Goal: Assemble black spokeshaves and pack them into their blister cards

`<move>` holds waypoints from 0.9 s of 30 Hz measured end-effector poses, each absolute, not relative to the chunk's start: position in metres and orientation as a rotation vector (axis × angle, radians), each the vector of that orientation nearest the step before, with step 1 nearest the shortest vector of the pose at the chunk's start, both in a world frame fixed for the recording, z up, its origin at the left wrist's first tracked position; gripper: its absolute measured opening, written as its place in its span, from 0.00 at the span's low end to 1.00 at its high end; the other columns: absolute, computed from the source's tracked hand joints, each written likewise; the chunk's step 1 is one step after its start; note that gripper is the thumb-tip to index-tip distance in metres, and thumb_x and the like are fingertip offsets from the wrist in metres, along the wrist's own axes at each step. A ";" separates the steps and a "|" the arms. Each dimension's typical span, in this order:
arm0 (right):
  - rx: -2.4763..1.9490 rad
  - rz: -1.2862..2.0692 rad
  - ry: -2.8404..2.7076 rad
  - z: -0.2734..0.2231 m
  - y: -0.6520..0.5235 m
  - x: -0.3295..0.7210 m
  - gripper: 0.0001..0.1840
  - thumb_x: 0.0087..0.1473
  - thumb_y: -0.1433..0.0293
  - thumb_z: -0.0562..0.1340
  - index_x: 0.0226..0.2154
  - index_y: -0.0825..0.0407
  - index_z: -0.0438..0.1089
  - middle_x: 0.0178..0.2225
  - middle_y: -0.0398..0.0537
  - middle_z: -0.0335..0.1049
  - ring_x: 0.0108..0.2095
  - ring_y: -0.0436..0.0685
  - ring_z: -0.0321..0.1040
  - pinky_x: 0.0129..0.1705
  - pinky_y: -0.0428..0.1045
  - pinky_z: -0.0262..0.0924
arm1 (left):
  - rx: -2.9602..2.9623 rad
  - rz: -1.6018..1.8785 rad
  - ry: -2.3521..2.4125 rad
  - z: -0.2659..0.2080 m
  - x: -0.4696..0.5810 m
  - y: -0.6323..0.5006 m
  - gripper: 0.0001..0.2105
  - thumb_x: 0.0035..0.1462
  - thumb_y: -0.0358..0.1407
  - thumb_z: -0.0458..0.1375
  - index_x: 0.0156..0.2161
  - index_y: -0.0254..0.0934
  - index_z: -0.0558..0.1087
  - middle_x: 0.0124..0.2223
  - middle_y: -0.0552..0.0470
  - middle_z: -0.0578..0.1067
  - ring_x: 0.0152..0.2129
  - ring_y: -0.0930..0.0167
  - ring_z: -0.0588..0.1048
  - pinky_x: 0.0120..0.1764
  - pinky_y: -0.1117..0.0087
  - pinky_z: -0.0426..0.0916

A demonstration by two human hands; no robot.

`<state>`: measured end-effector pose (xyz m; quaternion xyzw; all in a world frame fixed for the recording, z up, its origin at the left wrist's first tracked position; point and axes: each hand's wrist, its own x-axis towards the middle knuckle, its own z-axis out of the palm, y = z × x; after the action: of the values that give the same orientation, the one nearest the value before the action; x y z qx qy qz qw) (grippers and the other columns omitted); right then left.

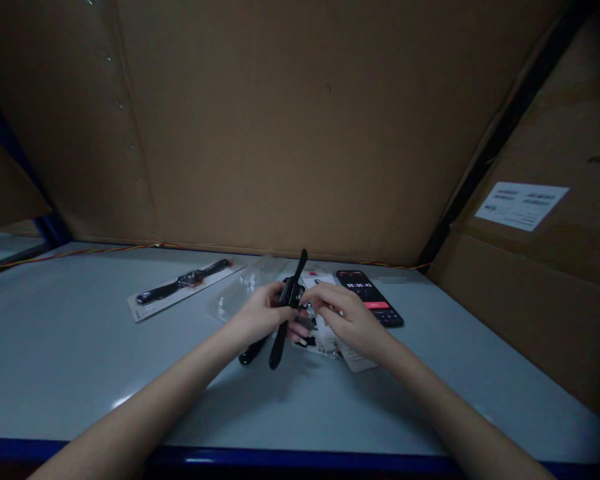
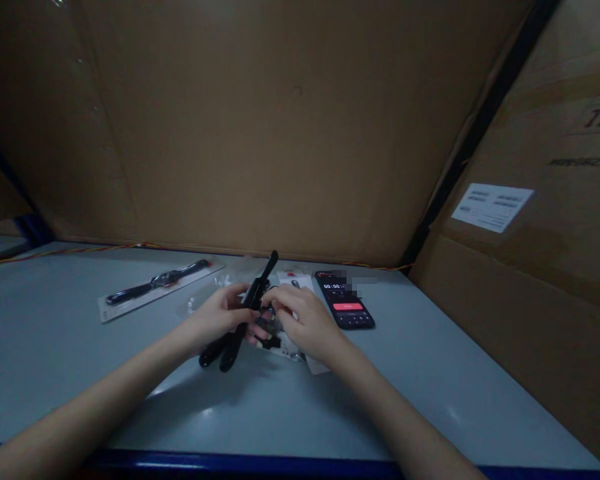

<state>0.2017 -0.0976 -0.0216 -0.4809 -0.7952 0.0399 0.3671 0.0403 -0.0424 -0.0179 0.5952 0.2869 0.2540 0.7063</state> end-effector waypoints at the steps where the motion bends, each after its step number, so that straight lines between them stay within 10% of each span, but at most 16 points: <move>1: -1.254 0.056 -2.063 -0.022 -0.098 0.202 0.14 0.51 0.80 0.50 0.33 0.50 0.67 0.32 0.44 0.68 0.34 0.53 0.63 0.36 0.48 0.53 | 1.322 0.566 0.636 -0.018 0.041 -0.042 0.14 0.46 0.22 0.54 0.40 0.33 0.61 0.33 0.46 0.74 0.21 0.70 0.76 0.23 0.71 0.71; 27: -1.310 -0.166 -2.058 -0.023 -0.101 0.196 0.09 0.54 0.71 0.54 0.39 0.50 0.66 0.36 0.49 0.66 0.38 0.57 0.62 0.39 0.52 0.56 | 1.328 0.588 0.645 -0.023 0.042 -0.042 0.15 0.45 0.22 0.54 0.40 0.33 0.61 0.28 0.51 0.74 0.21 0.70 0.76 0.24 0.70 0.71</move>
<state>0.1955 -0.1006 -0.0226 -0.5037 -0.7910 -0.0639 0.3413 0.0424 -0.0416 -0.0231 0.5963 0.2895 0.2640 0.7006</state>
